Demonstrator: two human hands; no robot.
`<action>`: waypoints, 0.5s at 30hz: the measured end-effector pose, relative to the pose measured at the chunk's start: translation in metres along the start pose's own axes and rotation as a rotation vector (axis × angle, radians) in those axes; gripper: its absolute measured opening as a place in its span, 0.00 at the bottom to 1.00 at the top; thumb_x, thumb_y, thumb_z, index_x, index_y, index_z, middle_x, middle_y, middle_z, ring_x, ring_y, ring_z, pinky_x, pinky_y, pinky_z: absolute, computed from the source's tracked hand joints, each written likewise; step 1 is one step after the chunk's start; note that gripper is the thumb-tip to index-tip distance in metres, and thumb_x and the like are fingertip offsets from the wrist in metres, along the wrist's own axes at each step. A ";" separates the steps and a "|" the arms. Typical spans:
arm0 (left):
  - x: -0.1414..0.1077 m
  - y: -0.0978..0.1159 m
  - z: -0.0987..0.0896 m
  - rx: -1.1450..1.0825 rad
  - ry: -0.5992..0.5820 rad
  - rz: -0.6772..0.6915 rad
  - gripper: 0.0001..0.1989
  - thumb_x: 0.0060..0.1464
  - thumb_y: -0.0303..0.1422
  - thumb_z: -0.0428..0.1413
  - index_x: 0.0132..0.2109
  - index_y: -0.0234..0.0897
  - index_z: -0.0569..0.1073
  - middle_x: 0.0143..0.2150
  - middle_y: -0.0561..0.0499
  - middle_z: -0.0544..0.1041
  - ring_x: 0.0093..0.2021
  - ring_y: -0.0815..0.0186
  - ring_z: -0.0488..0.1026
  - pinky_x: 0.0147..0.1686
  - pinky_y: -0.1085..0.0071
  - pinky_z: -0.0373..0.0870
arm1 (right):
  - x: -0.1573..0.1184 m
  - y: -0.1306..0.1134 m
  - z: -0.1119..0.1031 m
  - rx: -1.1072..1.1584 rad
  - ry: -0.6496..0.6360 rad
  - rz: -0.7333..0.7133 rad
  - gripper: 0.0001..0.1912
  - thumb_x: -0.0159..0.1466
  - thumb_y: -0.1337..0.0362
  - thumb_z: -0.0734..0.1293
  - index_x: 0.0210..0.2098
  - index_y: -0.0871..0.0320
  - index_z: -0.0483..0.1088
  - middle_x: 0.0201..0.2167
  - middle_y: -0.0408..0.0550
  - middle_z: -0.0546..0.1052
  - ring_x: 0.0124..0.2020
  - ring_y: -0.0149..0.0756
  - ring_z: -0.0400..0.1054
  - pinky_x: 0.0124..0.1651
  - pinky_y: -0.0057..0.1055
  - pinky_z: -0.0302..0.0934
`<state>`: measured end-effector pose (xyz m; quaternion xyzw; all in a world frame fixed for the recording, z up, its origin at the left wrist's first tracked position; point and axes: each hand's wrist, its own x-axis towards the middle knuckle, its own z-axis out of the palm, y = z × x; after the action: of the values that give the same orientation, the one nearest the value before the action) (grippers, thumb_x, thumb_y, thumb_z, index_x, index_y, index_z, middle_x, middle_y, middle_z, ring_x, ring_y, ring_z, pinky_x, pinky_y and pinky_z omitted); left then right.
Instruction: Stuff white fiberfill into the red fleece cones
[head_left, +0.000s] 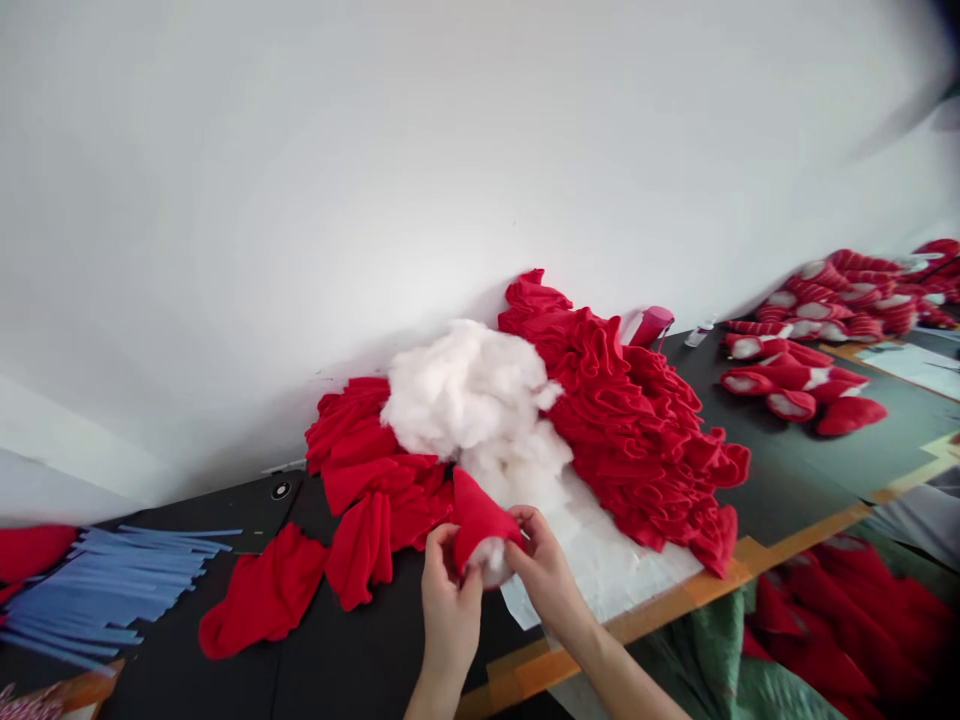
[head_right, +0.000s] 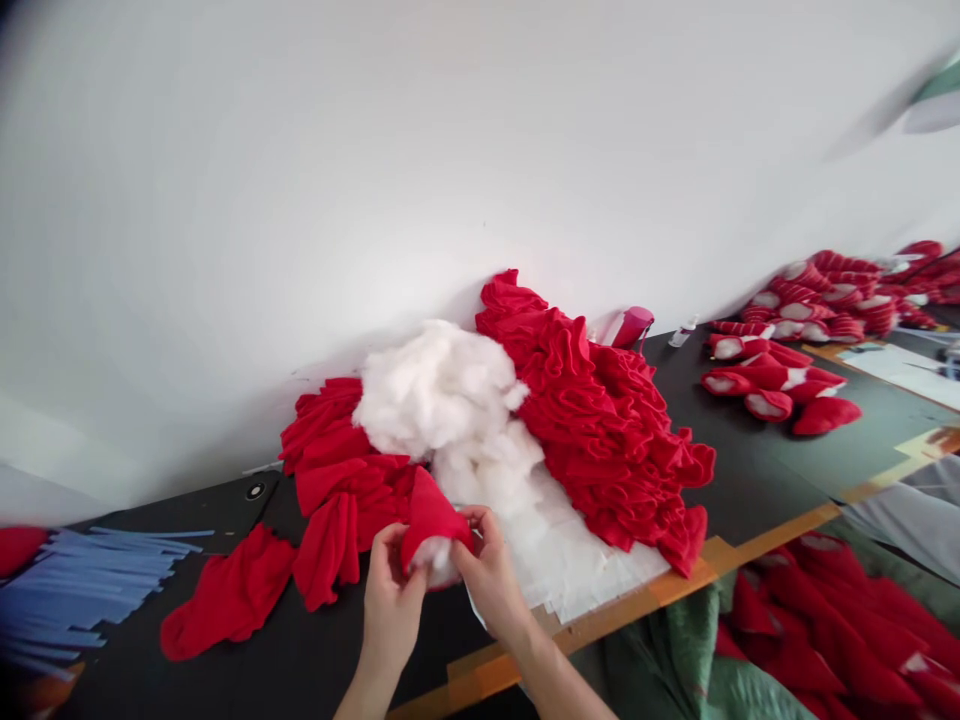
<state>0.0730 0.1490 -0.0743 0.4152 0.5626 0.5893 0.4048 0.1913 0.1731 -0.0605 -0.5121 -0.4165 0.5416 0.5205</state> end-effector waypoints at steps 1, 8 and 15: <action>0.002 -0.003 0.000 0.094 0.070 0.032 0.14 0.44 0.27 0.56 0.42 0.38 0.70 0.41 0.44 0.74 0.44 0.53 0.72 0.46 0.57 0.66 | -0.001 0.003 0.002 -0.047 0.011 -0.007 0.11 0.50 0.67 0.63 0.34 0.55 0.62 0.25 0.39 0.69 0.23 0.30 0.62 0.24 0.25 0.56; 0.005 0.004 -0.005 -0.020 0.025 -0.051 0.13 0.45 0.30 0.61 0.40 0.40 0.71 0.36 0.48 0.74 0.39 0.56 0.72 0.42 0.62 0.67 | 0.008 0.020 0.000 -0.142 0.110 -0.043 0.07 0.54 0.64 0.61 0.34 0.55 0.62 0.19 0.37 0.66 0.18 0.29 0.56 0.19 0.25 0.51; 0.007 0.018 -0.003 -0.917 -0.097 -0.692 0.20 0.48 0.43 0.63 0.42 0.31 0.75 0.40 0.40 0.78 0.43 0.52 0.75 0.42 0.61 0.72 | -0.001 0.022 0.008 -0.186 0.039 -0.109 0.06 0.58 0.62 0.63 0.35 0.56 0.67 0.24 0.43 0.74 0.24 0.35 0.67 0.25 0.29 0.62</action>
<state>0.0679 0.1543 -0.0561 0.0154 0.3333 0.5864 0.7381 0.1807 0.1701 -0.0807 -0.5451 -0.4820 0.4614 0.5076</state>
